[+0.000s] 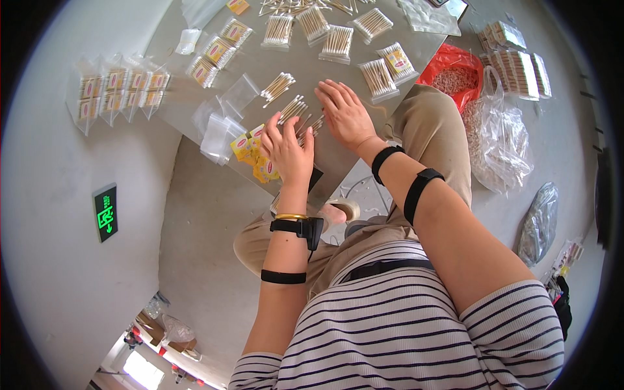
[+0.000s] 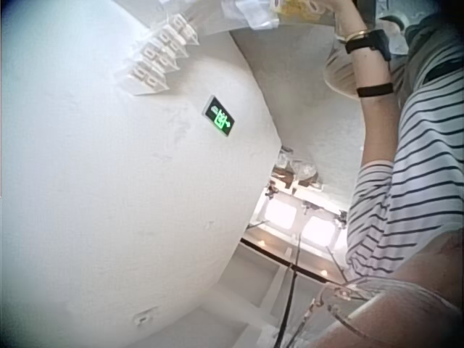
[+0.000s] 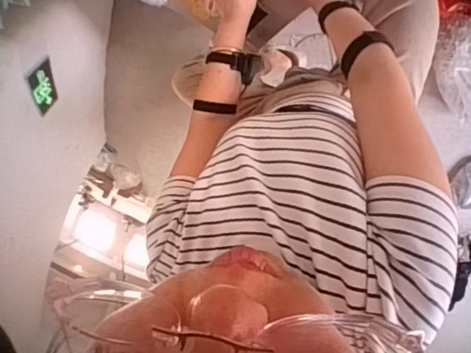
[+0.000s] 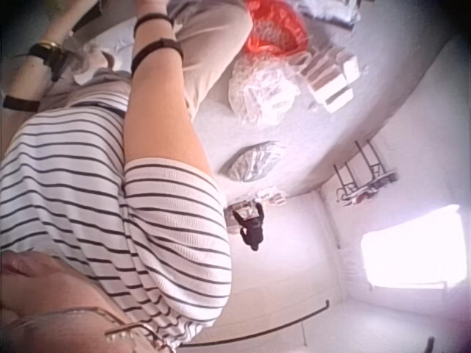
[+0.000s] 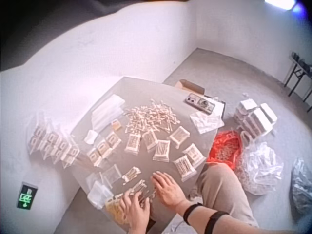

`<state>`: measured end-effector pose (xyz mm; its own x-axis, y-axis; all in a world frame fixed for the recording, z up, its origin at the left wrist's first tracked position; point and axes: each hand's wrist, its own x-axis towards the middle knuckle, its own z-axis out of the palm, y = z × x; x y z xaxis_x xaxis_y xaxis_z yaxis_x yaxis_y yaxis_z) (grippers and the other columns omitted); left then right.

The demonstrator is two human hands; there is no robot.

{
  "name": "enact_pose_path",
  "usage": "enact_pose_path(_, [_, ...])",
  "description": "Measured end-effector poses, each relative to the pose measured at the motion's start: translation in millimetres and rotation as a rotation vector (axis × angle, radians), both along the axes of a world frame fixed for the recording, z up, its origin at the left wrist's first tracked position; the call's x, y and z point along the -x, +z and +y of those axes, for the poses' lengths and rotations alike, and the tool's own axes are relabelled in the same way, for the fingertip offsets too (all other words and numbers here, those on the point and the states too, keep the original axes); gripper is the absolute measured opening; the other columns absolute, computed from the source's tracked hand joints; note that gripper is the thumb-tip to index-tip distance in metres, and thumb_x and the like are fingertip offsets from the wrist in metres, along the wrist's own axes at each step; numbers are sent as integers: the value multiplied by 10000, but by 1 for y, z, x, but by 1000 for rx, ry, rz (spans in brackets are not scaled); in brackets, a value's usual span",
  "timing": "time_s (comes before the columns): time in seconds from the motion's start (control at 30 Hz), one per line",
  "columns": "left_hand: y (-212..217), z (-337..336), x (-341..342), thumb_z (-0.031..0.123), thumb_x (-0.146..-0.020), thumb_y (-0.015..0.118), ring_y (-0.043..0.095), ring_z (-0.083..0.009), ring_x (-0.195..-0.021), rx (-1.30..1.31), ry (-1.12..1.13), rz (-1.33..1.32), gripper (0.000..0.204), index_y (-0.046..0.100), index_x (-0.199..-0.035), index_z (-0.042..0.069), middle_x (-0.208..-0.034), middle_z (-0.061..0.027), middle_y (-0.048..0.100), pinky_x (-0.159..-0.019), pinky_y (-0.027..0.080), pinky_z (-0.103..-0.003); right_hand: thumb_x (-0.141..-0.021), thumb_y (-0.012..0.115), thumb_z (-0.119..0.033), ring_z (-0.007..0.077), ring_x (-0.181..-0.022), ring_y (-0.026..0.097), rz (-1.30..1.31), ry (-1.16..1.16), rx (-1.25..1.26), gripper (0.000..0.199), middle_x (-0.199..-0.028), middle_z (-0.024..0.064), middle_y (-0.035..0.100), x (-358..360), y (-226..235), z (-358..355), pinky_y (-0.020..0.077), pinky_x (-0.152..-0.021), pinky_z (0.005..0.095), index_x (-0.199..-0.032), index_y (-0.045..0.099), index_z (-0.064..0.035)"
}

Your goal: The person sits on the floor and repeatedly gathers loose cotton swabs, aligns them into small bundles, and places them into clear plastic sleeves. The person then seals the sleeves and sets the packaged units aside on the table.

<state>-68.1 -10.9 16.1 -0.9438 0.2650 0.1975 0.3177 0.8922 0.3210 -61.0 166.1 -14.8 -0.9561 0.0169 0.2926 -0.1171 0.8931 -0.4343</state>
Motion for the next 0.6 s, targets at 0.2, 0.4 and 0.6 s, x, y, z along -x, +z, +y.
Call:
enact_pose_path(0.2, [-1, 0, 1, 372, -913, 769, 432, -343, -1381, -25, -12, -5, 350, 698, -1183, 162, -1456, -87, 526, -1105, 331, -539, -981, 597, -144, 272, -1460, 461, 2, -2, 7, 462, -1493, 88, 553, 0, 0, 1, 342, -1268, 445, -1435, 576, -63])
enact_pose_path(0.4, [-4, -2, 16, 419, -920, 761, 434, -334, -1384, -3, -4, 63, 348, 717, -1184, 196, -1475, -65, 532, -1107, 330, -520, -975, 604, -128, 263, -1486, 437, -31, 4, 20, 515, -1544, 81, 517, -1, 0, 0, 328, -1273, 441, -1484, 544, -83])
enact_pose_path(0.6, [-3, -3, 16, 420, -927, 754, 426, -333, -1395, 24, -18, 21, 348, 717, -1186, 191, -1476, -66, 527, -1108, 327, -518, -979, 597, -143, 267, -1471, 450, -15, -3, -9, 487, -1514, 86, 539, 0, 0, 0, 336, -1271, 443, -1459, 559, -72])
